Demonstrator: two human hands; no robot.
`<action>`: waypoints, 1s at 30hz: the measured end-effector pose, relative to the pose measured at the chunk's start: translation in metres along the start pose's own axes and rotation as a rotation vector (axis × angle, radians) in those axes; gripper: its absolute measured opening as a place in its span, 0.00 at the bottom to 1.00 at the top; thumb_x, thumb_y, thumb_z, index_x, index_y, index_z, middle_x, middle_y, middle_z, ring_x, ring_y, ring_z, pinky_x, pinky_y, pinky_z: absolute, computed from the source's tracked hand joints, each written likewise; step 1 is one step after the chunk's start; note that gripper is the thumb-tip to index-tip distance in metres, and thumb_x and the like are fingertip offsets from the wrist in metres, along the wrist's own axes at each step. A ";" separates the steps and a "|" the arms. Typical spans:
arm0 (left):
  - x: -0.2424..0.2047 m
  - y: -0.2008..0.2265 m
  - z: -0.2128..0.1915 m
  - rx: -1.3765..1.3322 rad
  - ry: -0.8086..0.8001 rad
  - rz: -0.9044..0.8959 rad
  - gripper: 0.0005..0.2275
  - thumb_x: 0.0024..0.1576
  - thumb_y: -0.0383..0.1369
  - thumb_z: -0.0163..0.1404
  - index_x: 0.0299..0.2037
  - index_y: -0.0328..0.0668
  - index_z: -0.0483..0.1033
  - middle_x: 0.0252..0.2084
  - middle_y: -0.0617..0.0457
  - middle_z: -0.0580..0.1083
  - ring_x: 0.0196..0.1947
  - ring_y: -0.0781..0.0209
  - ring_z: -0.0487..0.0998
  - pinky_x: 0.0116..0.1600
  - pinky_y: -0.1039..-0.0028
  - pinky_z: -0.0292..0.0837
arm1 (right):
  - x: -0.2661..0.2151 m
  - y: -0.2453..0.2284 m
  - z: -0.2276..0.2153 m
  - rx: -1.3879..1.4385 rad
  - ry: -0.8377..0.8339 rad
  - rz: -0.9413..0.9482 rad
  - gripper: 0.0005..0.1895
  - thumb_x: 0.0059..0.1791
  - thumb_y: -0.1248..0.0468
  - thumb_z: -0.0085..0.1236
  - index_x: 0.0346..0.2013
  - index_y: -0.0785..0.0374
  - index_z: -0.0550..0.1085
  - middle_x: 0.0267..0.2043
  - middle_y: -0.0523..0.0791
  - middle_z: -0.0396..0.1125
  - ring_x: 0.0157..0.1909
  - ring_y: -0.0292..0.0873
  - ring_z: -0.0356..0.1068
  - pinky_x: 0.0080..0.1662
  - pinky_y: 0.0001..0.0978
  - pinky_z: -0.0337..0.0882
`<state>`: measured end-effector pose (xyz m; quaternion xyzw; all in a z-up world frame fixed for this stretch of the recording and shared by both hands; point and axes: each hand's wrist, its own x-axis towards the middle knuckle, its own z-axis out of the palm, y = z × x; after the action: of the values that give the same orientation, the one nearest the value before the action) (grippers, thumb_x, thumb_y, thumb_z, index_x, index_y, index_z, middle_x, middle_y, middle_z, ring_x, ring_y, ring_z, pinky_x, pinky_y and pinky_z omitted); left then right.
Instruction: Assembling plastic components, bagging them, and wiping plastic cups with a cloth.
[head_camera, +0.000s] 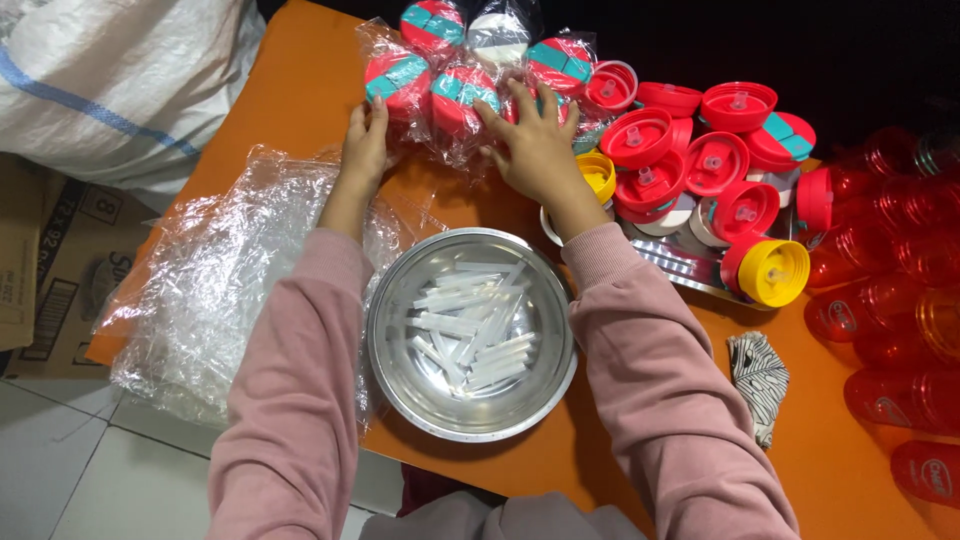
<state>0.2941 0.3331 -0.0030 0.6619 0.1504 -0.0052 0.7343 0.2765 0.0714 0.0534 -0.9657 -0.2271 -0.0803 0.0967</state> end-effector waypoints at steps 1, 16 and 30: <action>0.002 -0.003 0.001 -0.003 -0.001 0.008 0.34 0.52 0.61 0.42 0.66 0.55 0.59 0.72 0.48 0.63 0.67 0.47 0.70 0.59 0.51 0.76 | 0.000 0.002 0.003 -0.016 0.025 -0.014 0.28 0.55 0.45 0.54 0.70 0.34 0.63 0.76 0.51 0.46 0.73 0.71 0.40 0.60 0.84 0.44; -0.001 -0.020 -0.013 0.363 0.202 0.165 0.38 0.61 0.59 0.37 0.73 0.38 0.45 0.74 0.33 0.47 0.73 0.41 0.58 0.70 0.54 0.60 | -0.022 0.010 -0.017 0.174 0.270 -0.058 0.27 0.50 0.57 0.68 0.63 0.50 0.73 0.73 0.50 0.52 0.70 0.62 0.49 0.63 0.81 0.48; -0.189 0.063 0.057 0.700 -0.332 0.655 0.24 0.63 0.42 0.55 0.64 0.34 0.66 0.56 0.32 0.68 0.61 0.30 0.68 0.65 0.49 0.63 | -0.162 0.061 -0.084 0.508 0.359 -0.102 0.14 0.51 0.63 0.65 0.52 0.53 0.80 0.51 0.46 0.73 0.51 0.53 0.74 0.54 0.46 0.71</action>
<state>0.1392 0.2492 0.1051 0.8711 -0.1948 0.0702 0.4454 0.1519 -0.0693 0.0934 -0.8685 -0.2673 -0.1949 0.3692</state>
